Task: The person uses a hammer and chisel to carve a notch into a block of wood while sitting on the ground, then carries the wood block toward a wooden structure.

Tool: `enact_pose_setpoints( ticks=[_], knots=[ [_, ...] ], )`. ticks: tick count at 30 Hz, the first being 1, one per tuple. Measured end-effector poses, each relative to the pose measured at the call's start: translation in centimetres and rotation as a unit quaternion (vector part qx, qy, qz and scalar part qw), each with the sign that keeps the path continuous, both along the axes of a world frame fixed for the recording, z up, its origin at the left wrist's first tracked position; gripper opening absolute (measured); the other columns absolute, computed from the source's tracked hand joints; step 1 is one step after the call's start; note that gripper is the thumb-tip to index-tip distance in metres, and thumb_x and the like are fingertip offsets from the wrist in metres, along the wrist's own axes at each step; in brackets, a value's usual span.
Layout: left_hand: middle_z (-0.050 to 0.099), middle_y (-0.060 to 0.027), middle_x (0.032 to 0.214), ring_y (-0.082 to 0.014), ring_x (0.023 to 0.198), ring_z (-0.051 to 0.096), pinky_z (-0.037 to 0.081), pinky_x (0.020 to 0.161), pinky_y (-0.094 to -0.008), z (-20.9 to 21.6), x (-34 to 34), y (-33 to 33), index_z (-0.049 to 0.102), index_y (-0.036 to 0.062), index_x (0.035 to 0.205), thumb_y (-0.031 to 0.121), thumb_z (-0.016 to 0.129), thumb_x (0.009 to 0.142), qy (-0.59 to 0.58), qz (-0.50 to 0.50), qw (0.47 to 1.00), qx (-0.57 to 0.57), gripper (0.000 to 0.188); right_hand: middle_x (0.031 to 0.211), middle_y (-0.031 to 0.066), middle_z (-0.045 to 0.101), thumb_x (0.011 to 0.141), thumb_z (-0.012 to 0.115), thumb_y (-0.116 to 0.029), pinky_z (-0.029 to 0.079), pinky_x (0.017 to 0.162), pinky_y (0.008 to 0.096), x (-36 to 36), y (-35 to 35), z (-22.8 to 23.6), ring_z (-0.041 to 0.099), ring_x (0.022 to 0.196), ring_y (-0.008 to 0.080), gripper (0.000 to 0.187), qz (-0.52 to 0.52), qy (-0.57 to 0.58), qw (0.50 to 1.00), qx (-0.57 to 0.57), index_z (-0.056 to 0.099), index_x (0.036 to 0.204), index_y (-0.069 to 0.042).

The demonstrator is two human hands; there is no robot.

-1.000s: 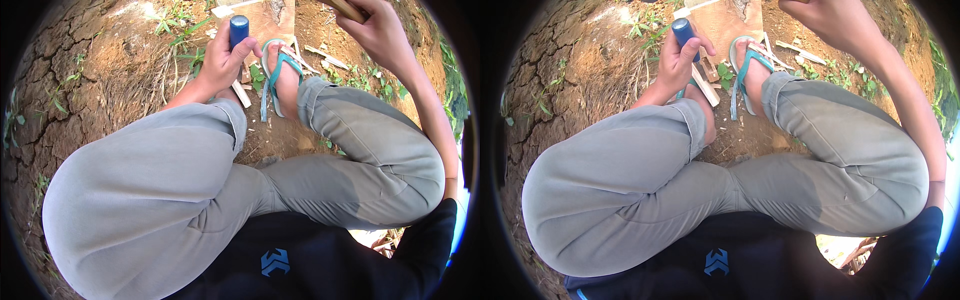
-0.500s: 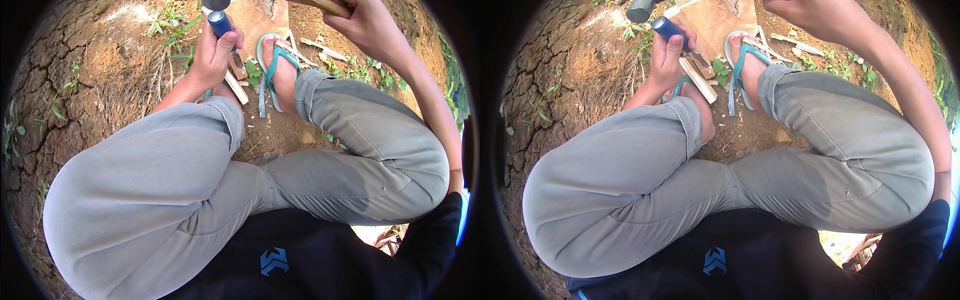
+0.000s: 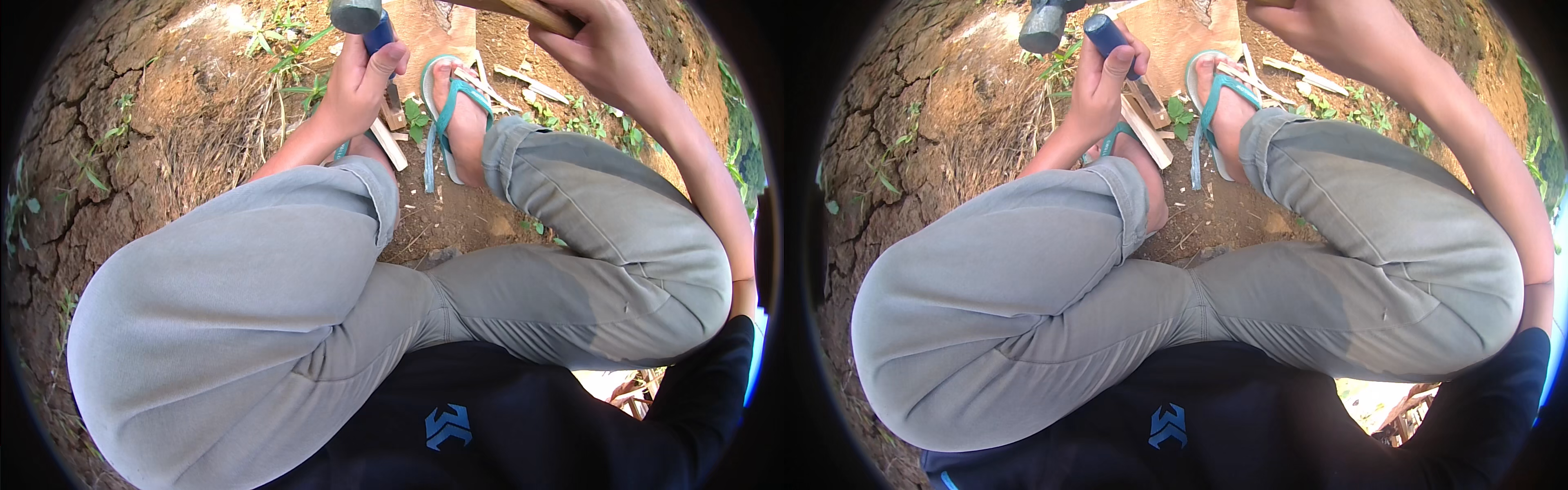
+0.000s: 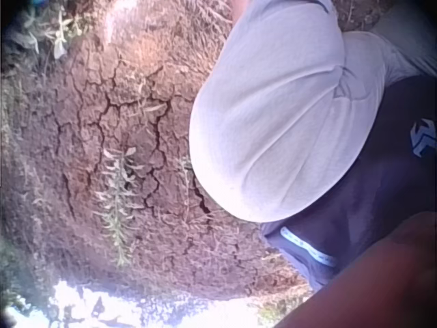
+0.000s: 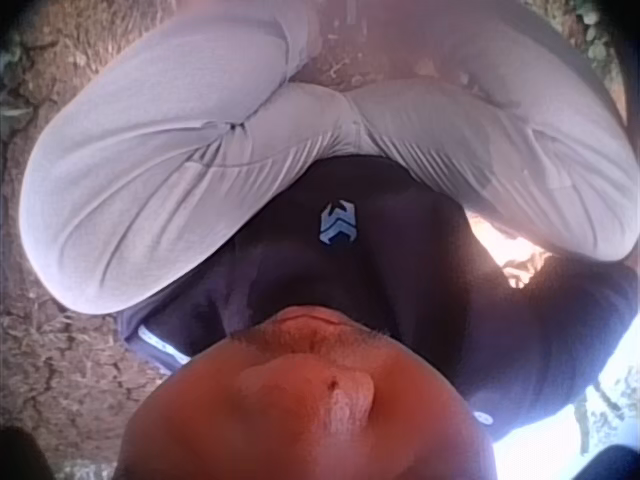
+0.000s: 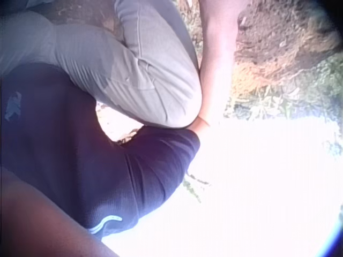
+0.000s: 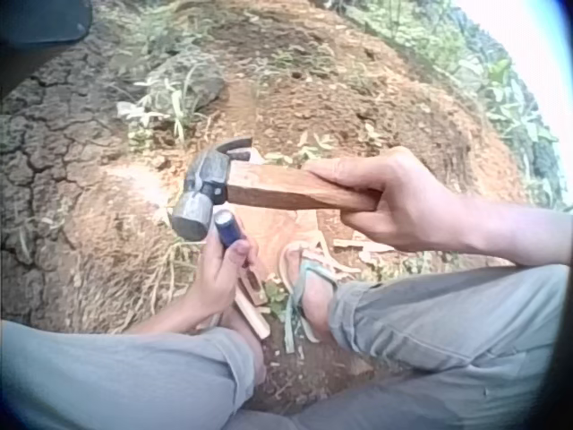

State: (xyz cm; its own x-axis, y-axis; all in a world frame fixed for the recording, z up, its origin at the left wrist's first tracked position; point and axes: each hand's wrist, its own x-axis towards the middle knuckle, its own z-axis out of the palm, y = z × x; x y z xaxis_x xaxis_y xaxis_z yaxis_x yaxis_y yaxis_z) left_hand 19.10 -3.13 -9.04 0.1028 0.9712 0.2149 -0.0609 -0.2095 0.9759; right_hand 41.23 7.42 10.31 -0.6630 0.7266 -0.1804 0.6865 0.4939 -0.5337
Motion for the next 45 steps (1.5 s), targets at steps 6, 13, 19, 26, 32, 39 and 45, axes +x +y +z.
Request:
enact_pose_setpoints(
  ticks=[6, 13, 19, 26, 32, 39, 45],
  knots=[
    [0.058, -0.0045, 0.088, -0.0114, 0.081, 0.054, 0.044, 0.078, -0.0285, -0.4, -0.1, -0.5, 0.045, 0.0060, 0.115, 0.039, 0.052, 0.109, -0.002, -0.001, 1.000, -0.023, 0.034, 0.105, 0.0243, 0.073, 0.082, 0.067, 0.004, 0.060, 0.077, 0.0336, -0.1, 0.0, 0.1, 0.077, 0.090, 0.0252, 0.050, 0.124, 0.031, 0.989, 0.067, 0.066, 0.132, 0.000],
    [0.059, -0.0051, 0.090, -0.0122, 0.082, 0.056, 0.046, 0.077, -0.0282, -0.2, 1.0, -0.9, 0.047, 0.0053, 0.116, 0.030, 0.058, 0.107, -0.025, -0.017, 0.999, -0.037, 0.028, 0.099, 0.0220, 0.074, 0.080, 0.069, 0.003, 0.059, 0.072, 0.0359, 0.5, -0.1, -0.3, 0.077, 0.082, 0.0278, 0.052, 0.083, -0.035, 0.994, 0.059, 0.066, 0.131, -0.002],
    [0.059, -0.0047, 0.091, -0.0123, 0.082, 0.057, 0.047, 0.078, -0.0293, -0.2, 0.5, -1.4, 0.048, 0.0056, 0.113, 0.029, 0.060, 0.106, -0.026, 0.011, 0.998, -0.056, 0.027, 0.089, 0.0196, 0.073, 0.079, 0.065, 0.006, 0.056, 0.070, 0.0308, 1.6, 1.2, -2.6, 0.072, 0.076, 0.0193, 0.053, 0.116, 0.020, 0.992, 0.040, 0.066, 0.132, -0.001],
    [0.058, -0.0040, 0.086, -0.0125, 0.083, 0.056, 0.046, 0.078, -0.0296, -0.2, 0.6, -0.7, 0.046, 0.0061, 0.117, 0.034, 0.058, 0.107, -0.042, 0.019, 0.998, -0.048, 0.032, 0.097, 0.0239, 0.073, 0.081, 0.062, 0.006, 0.057, 0.072, 0.0303, 1.1, 0.0, -1.4, 0.071, 0.082, 0.0140, 0.054, 0.077, -0.029, 0.996, 0.029, 0.065, 0.134, -0.002],
    [0.061, -0.0045, 0.087, -0.0121, 0.083, 0.056, 0.045, 0.078, -0.0291, 0.3, 1.1, -1.0, 0.048, 0.0065, 0.115, 0.035, 0.058, 0.107, -0.055, 0.016, 0.998, -0.038, 0.032, 0.107, 0.0261, 0.072, 0.079, 0.066, 0.004, 0.058, 0.080, 0.0336, 1.1, 0.1, -1.8, 0.076, 0.093, 0.0242, 0.053, 0.032, -0.014, 0.999, -0.018, 0.065, 0.132, -0.001],
    [0.061, -0.0047, 0.088, -0.0114, 0.084, 0.058, 0.046, 0.078, -0.0293, 0.2, 0.4, -0.4, 0.048, 0.0066, 0.113, 0.034, 0.057, 0.107, -0.029, 0.020, 0.998, -0.054, 0.029, 0.093, 0.0231, 0.072, 0.081, 0.056, 0.008, 0.054, 0.073, 0.0289, 0.0, -0.3, -0.6, 0.064, 0.082, 0.0092, 0.052, 0.024, 0.049, 0.998, -0.043, 0.065, 0.132, -0.001],
    [0.062, -0.0041, 0.088, -0.0117, 0.083, 0.058, 0.046, 0.079, -0.0292, 0.1, 0.8, -0.5, 0.048, 0.0068, 0.113, 0.031, 0.057, 0.108, -0.030, 0.029, 0.998, -0.050, 0.027, 0.096, 0.0238, 0.073, 0.080, 0.061, 0.004, 0.057, 0.074, 0.0346, 0.2, -0.4, -0.4, 0.073, 0.078, 0.0237, 0.052, -0.022, -0.023, 0.999, -0.032, 0.066, 0.132, -0.002]
  ],
)
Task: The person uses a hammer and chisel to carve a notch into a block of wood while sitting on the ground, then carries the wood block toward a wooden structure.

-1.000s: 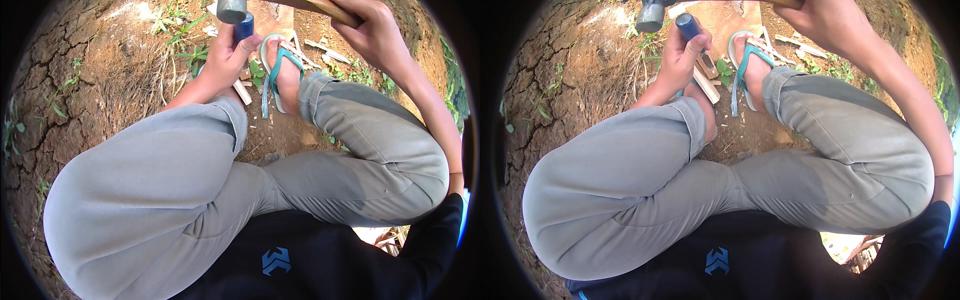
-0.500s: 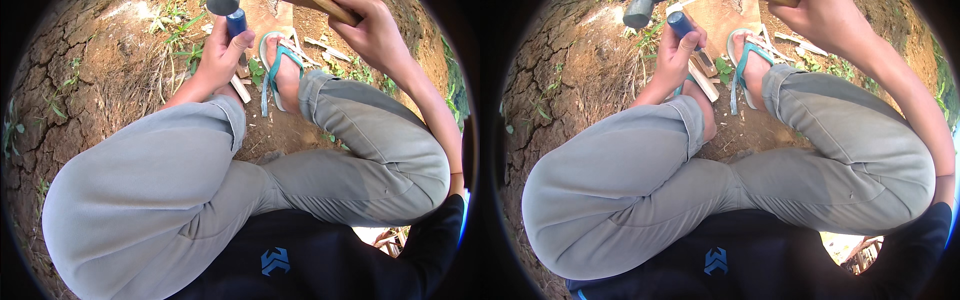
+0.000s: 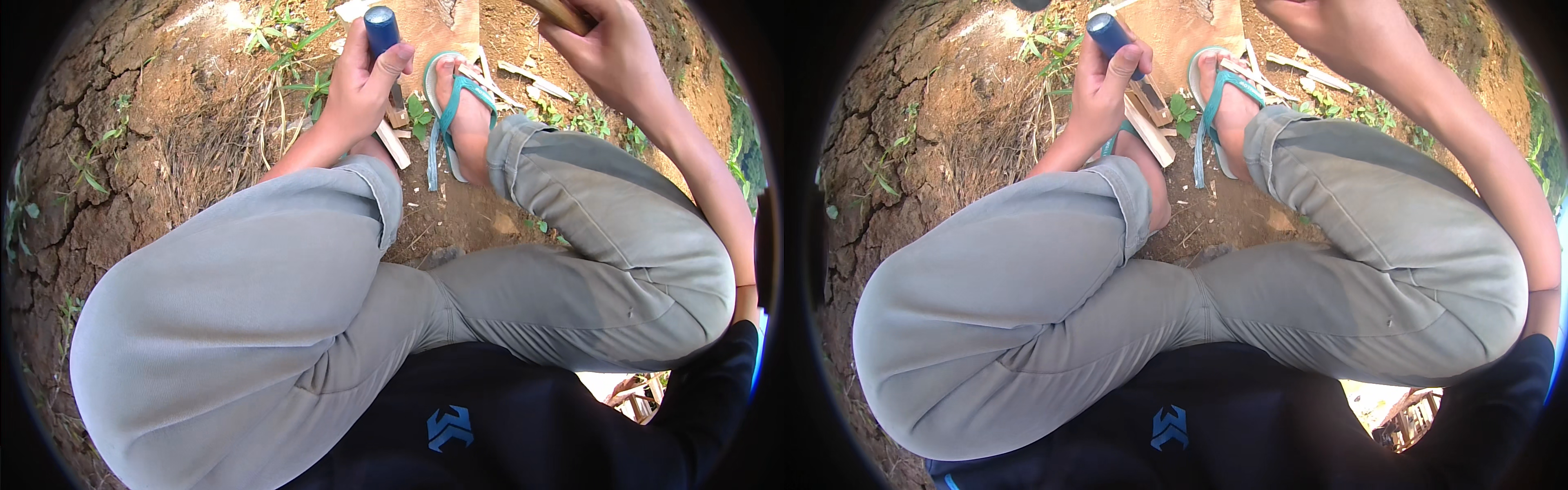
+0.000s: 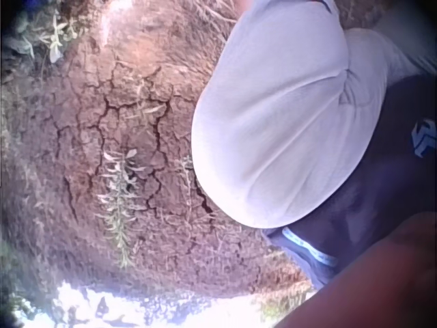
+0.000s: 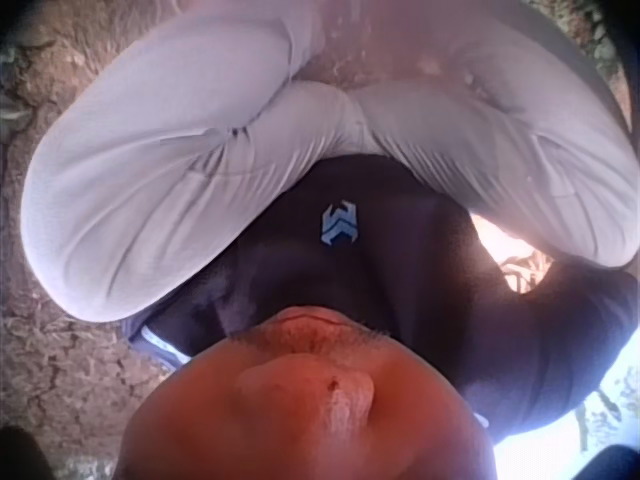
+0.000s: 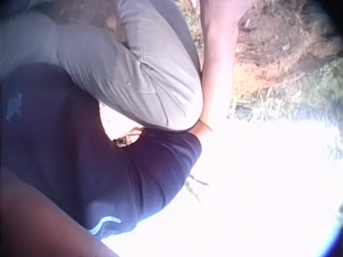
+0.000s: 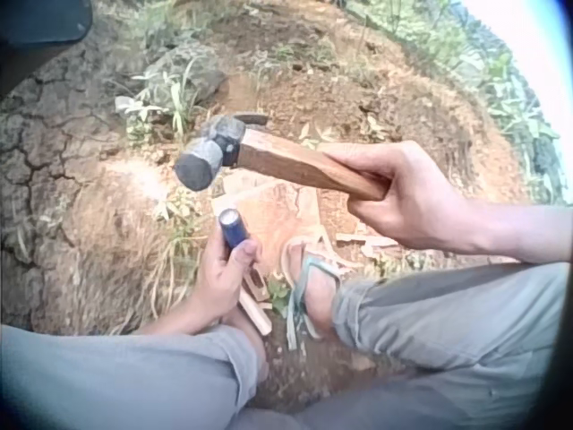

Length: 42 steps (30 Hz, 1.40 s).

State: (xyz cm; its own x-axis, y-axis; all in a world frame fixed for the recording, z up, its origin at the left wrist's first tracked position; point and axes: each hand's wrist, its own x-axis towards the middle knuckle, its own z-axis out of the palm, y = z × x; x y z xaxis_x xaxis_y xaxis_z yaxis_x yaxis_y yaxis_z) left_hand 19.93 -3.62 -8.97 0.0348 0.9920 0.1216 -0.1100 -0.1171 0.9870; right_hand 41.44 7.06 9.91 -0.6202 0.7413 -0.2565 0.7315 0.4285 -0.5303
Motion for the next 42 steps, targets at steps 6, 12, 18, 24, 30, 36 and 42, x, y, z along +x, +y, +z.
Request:
enact_pose_setpoints(
  ticks=[6, 12, 18, 24, 30, 36, 42],
  knots=[
    [0.061, -0.0038, 0.087, -0.0111, 0.082, 0.057, 0.046, 0.078, -0.0276, -0.1, -0.2, -0.5, 0.048, 0.0068, 0.112, 0.033, 0.057, 0.108, 0.001, 0.018, 1.000, -0.023, 0.028, 0.100, 0.0259, 0.073, 0.081, 0.062, 0.003, 0.057, 0.075, 0.0349, -0.4, 0.1, -0.8, 0.075, 0.084, 0.0251, 0.053, 0.025, -0.001, 0.999, 0.020, 0.066, 0.133, -0.004],
    [0.066, -0.0044, 0.085, -0.0113, 0.080, 0.061, 0.049, 0.075, -0.0285, -0.6, -0.5, -0.4, 0.050, 0.0064, 0.114, 0.032, 0.059, 0.106, 0.066, 0.025, 0.997, -0.022, 0.028, 0.104, 0.0254, 0.073, 0.082, 0.063, 0.002, 0.058, 0.077, 0.0351, -0.2, -0.3, -0.6, 0.075, 0.085, 0.0307, 0.053, 0.059, 0.008, 0.997, 0.039, 0.064, 0.135, -0.004],
    [0.065, -0.0050, 0.086, -0.0114, 0.080, 0.061, 0.048, 0.073, -0.0276, -0.4, -0.7, -0.2, 0.052, 0.0046, 0.108, 0.028, 0.055, 0.108, 0.127, 0.017, 0.990, -0.051, 0.023, 0.092, 0.0215, 0.068, 0.084, 0.064, 0.004, 0.054, 0.075, 0.0344, 0.2, -0.1, -1.4, 0.067, 0.080, 0.0161, 0.056, 0.036, -0.088, 0.995, 0.014, 0.064, 0.138, -0.010],
    [0.073, -0.0049, 0.082, -0.0177, 0.074, 0.071, 0.053, 0.068, -0.0329, -0.7, -0.6, -0.4, 0.055, 0.0067, 0.115, 0.034, 0.062, 0.103, 0.123, 0.075, 0.988, -0.049, 0.030, 0.084, 0.0226, 0.065, 0.082, 0.061, 0.005, 0.051, 0.068, 0.0320, 0.7, -0.2, -2.6, 0.061, 0.068, 0.0178, 0.057, -0.004, 0.012, 0.998, 0.056, 0.064, 0.137, -0.009],
    [0.072, -0.0049, 0.081, -0.0185, 0.073, 0.072, 0.054, 0.068, -0.0334, -0.7, -0.2, 0.7, 0.055, 0.0063, 0.115, 0.030, 0.063, 0.103, 0.110, 0.075, 0.991, -0.029, 0.028, 0.098, 0.0238, 0.070, 0.081, 0.065, 0.002, 0.056, 0.076, 0.0366, 0.1, 0.1, -0.5, 0.071, 0.083, 0.0282, 0.055, -0.002, 0.043, 0.998, 0.038, 0.065, 0.135, -0.008],
    [0.064, -0.0039, 0.087, -0.0101, 0.080, 0.061, 0.049, 0.074, -0.0268, -0.2, -0.3, -0.1, 0.050, 0.0037, 0.111, 0.021, 0.059, 0.106, 0.118, 0.052, 0.989, -0.068, 0.019, 0.098, 0.0249, 0.071, 0.083, 0.067, 0.001, 0.056, 0.073, 0.0327, -0.9, 0.2, -0.7, 0.071, 0.075, 0.0227, 0.052, -0.013, 0.044, 0.997, 0.064, 0.065, 0.135, -0.006],
    [0.074, -0.0076, 0.080, -0.0242, 0.070, 0.074, 0.055, 0.064, -0.0362, -1.3, 0.0, -0.2, 0.052, 0.0062, 0.109, 0.035, 0.065, 0.101, 0.146, 0.088, 0.984, -0.044, 0.033, 0.093, 0.0258, 0.069, 0.082, 0.064, 0.000, 0.055, 0.069, 0.0379, -0.8, 0.1, -0.6, 0.069, 0.072, 0.0301, 0.053, 0.029, -0.010, 0.998, 0.062, 0.065, 0.134, -0.008]
  ],
)
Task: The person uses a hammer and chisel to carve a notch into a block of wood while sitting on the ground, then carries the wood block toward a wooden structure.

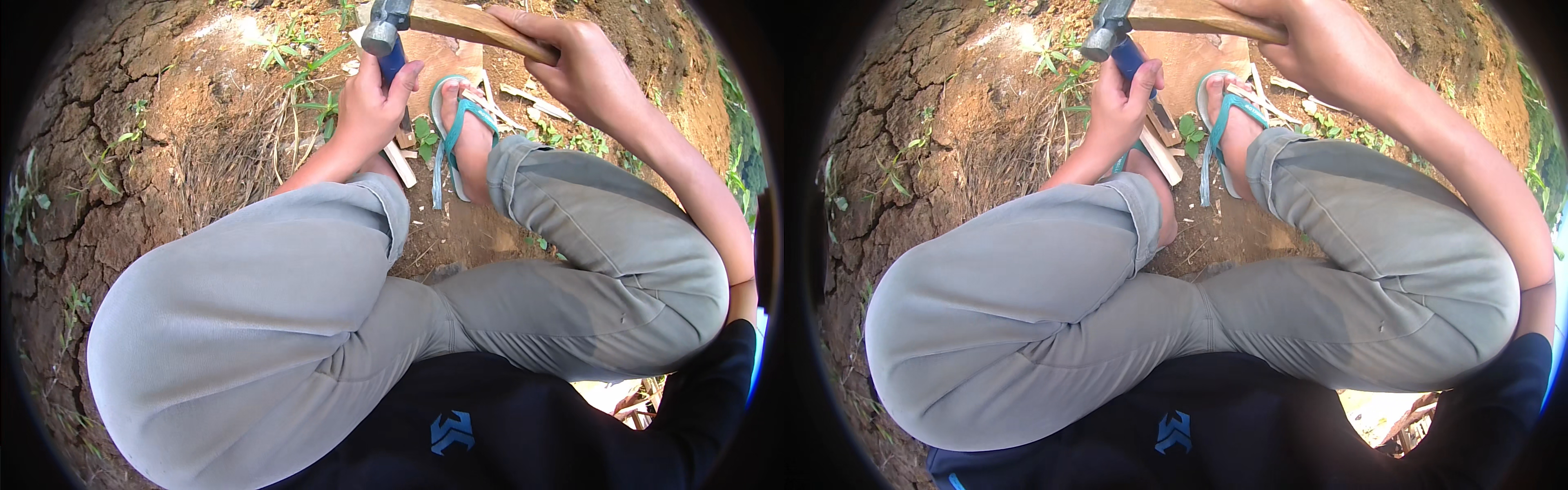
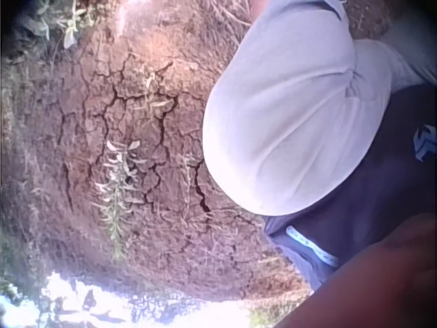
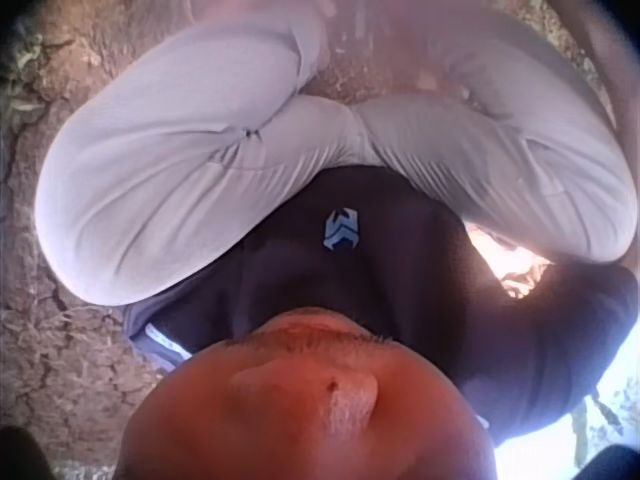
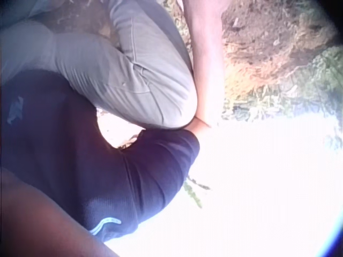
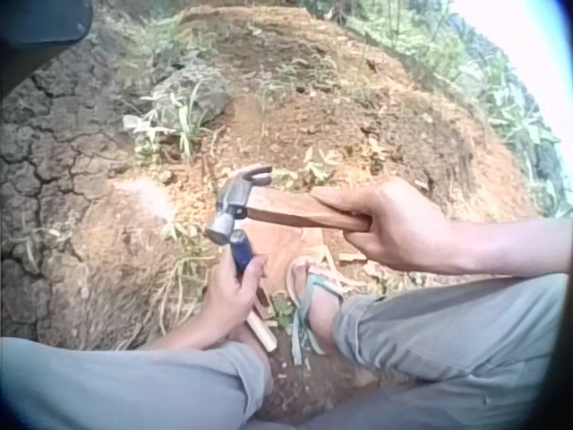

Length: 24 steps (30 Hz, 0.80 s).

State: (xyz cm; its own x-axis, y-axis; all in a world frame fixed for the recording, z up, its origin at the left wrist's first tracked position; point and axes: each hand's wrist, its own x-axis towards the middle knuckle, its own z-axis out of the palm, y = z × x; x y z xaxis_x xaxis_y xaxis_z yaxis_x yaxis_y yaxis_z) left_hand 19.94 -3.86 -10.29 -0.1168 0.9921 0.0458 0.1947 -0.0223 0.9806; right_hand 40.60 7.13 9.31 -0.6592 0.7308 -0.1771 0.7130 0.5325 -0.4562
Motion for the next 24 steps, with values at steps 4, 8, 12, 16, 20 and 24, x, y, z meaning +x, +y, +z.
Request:
enact_pose_setpoints(
  ticks=[4, 8, 12, 16, 20, 24],
  knots=[
    [0.074, -0.0080, 0.079, -0.0239, 0.070, 0.074, 0.056, 0.065, -0.0359, 0.6, -0.3, 0.9, 0.053, 0.0054, 0.113, 0.034, 0.066, 0.100, 0.014, 0.002, 1.000, 0.001, 0.034, 0.097, 0.0259, 0.070, 0.080, 0.064, 0.001, 0.056, 0.072, 0.0407, -0.3, 0.4, 0.0, 0.073, 0.082, 0.0383, 0.051, 0.025, -0.074, 0.995, -0.060, 0.066, 0.131, -0.005],
    [0.064, -0.0041, 0.085, -0.0099, 0.078, 0.062, 0.050, 0.073, -0.0268, 0.7, 0.0, 0.2, 0.051, 0.0039, 0.111, 0.020, 0.059, 0.106, -0.042, -0.008, 0.999, -0.027, 0.019, 0.101, 0.0257, 0.071, 0.082, 0.063, 0.001, 0.056, 0.074, 0.0370, -0.4, 0.0, 0.2, 0.073, 0.082, 0.0300, 0.052, -0.016, 0.023, 0.999, -0.017, 0.065, 0.133, -0.005],
    [0.065, -0.0033, 0.084, -0.0097, 0.078, 0.062, 0.050, 0.073, -0.0269, 1.7, -0.1, 0.4, 0.053, 0.0040, 0.110, 0.022, 0.061, 0.105, -0.017, -0.008, 0.999, -0.041, 0.020, 0.085, 0.0252, 0.063, 0.081, 0.061, 0.003, 0.051, 0.067, 0.0393, 0.6, 0.1, -1.6, 0.059, 0.063, 0.0289, 0.059, 0.002, -0.036, 0.999, 0.021, 0.064, 0.138, -0.013],
    [0.072, -0.0154, 0.079, -0.0365, 0.072, 0.072, 0.053, 0.064, -0.0454, -2.9, 0.4, -2.5, 0.055, 0.0061, 0.115, 0.041, 0.071, 0.096, 0.059, -0.025, 0.994, -0.086, 0.043, 0.082, 0.0193, 0.062, 0.085, 0.065, -0.005, 0.049, 0.066, 0.0343, 1.1, -0.2, -2.5, 0.056, 0.068, 0.0187, 0.045, -0.008, -0.026, 1.000, -0.013, 0.067, 0.130, -0.007],
    [0.070, -0.0157, 0.079, -0.0341, 0.072, 0.072, 0.053, 0.064, -0.0413, -2.1, 1.0, -3.5, 0.054, 0.0051, 0.114, 0.036, 0.067, 0.100, 0.017, -0.120, 0.992, -0.022, 0.037, 0.099, 0.0247, 0.071, 0.083, 0.061, 0.001, 0.055, 0.073, 0.0347, 0.7, 0.1, -0.2, 0.071, 0.079, 0.0216, 0.052, -0.044, -0.024, 0.998, -0.048, 0.065, 0.134, -0.006],
    [0.066, -0.0062, 0.088, -0.0115, 0.074, 0.059, 0.050, 0.070, -0.0284, 0.4, -0.1, -2.5, 0.047, 0.0044, 0.115, 0.022, 0.057, 0.107, -0.150, -0.048, 0.987, -0.024, 0.021, 0.102, 0.0255, 0.071, 0.085, 0.062, -0.001, 0.056, 0.075, 0.0355, 1.4, 0.7, -1.4, 0.073, 0.082, 0.0237, 0.050, -0.005, 0.019, 0.999, -0.038, 0.065, 0.135, -0.006]
  ],
)
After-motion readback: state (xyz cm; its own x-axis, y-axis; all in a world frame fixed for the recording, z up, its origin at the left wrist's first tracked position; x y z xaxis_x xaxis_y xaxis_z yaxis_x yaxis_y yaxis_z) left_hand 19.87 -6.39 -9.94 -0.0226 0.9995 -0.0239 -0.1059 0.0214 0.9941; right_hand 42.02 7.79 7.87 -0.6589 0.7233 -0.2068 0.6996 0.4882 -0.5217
